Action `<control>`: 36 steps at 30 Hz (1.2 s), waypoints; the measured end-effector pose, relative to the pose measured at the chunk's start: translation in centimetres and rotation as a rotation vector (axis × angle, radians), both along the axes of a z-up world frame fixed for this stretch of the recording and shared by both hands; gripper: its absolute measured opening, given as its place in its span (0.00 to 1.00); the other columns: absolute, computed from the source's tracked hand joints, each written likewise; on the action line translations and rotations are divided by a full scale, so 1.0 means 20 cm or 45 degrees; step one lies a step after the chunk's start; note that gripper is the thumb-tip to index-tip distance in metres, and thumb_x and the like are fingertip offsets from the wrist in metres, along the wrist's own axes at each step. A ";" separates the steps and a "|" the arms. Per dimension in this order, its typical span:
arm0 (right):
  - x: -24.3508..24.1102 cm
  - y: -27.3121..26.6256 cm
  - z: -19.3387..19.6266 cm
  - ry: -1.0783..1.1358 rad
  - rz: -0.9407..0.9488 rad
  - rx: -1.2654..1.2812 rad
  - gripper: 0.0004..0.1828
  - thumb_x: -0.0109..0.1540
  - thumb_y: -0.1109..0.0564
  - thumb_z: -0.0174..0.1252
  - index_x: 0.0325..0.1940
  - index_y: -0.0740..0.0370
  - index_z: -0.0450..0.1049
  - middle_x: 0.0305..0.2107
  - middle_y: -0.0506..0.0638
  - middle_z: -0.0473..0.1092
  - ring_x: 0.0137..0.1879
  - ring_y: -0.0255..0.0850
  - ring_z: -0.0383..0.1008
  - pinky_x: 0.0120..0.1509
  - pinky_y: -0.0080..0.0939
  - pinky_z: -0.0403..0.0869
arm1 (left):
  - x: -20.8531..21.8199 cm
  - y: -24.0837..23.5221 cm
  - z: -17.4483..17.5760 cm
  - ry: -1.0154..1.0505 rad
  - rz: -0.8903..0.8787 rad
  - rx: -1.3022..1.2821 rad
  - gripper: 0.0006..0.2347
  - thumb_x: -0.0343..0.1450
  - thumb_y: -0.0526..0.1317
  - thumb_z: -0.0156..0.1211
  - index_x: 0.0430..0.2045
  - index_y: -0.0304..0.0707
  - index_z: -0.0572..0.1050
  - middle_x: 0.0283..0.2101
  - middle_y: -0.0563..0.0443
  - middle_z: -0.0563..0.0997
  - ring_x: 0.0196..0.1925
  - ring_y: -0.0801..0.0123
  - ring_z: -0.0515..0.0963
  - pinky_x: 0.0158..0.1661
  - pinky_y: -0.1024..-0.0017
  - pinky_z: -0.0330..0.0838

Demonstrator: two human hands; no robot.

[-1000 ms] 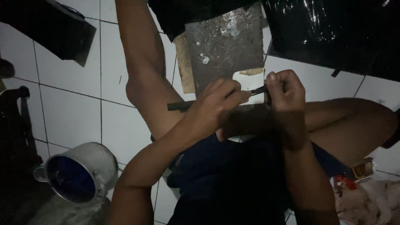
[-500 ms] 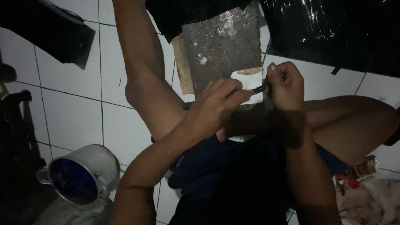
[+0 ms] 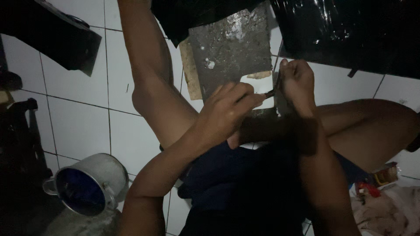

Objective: The person sits on the floor and uses a knife to cut a black sheet of material into thin strips on a wooden block. The cut strips are placed in a pile nearby.

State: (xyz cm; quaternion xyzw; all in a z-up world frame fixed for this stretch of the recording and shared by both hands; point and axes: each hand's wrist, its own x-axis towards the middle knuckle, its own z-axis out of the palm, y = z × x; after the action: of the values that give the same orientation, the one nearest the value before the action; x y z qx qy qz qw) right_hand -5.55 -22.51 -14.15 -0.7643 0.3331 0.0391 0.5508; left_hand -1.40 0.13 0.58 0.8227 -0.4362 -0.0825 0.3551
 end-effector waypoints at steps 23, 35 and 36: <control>0.13 -0.07 -0.34 0.277 -0.003 -0.177 0.17 0.69 0.48 0.55 0.44 0.66 0.73 0.35 0.62 0.76 0.42 0.47 0.78 0.50 0.48 0.74 | -0.01 -0.06 0.01 -0.134 0.010 0.082 0.16 0.68 0.30 0.65 0.50 0.41 0.79 0.45 0.55 0.76 0.43 0.68 0.76 0.44 0.67 0.65; 0.17 -0.03 -0.27 0.301 -0.145 -0.225 0.15 0.71 0.52 0.50 0.45 0.68 0.72 0.36 0.63 0.75 0.41 0.48 0.78 0.46 0.49 0.75 | -0.03 -0.11 -0.01 -0.203 0.016 0.034 0.13 0.72 0.32 0.66 0.50 0.41 0.79 0.43 0.57 0.75 0.41 0.71 0.75 0.42 0.68 0.64; 0.17 -0.02 -0.25 0.320 -0.210 -0.153 0.14 0.71 0.52 0.48 0.46 0.67 0.71 0.36 0.61 0.75 0.40 0.46 0.79 0.43 0.47 0.75 | -0.03 -0.12 -0.01 -0.199 0.012 0.049 0.13 0.72 0.32 0.66 0.50 0.41 0.79 0.43 0.57 0.76 0.41 0.71 0.75 0.42 0.68 0.64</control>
State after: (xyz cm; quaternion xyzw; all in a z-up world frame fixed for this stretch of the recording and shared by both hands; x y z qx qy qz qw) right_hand -2.11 -22.92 -19.22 -0.7550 0.4628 0.0690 0.4595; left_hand -2.01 -2.22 0.39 0.8354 -0.4571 -0.0247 0.3042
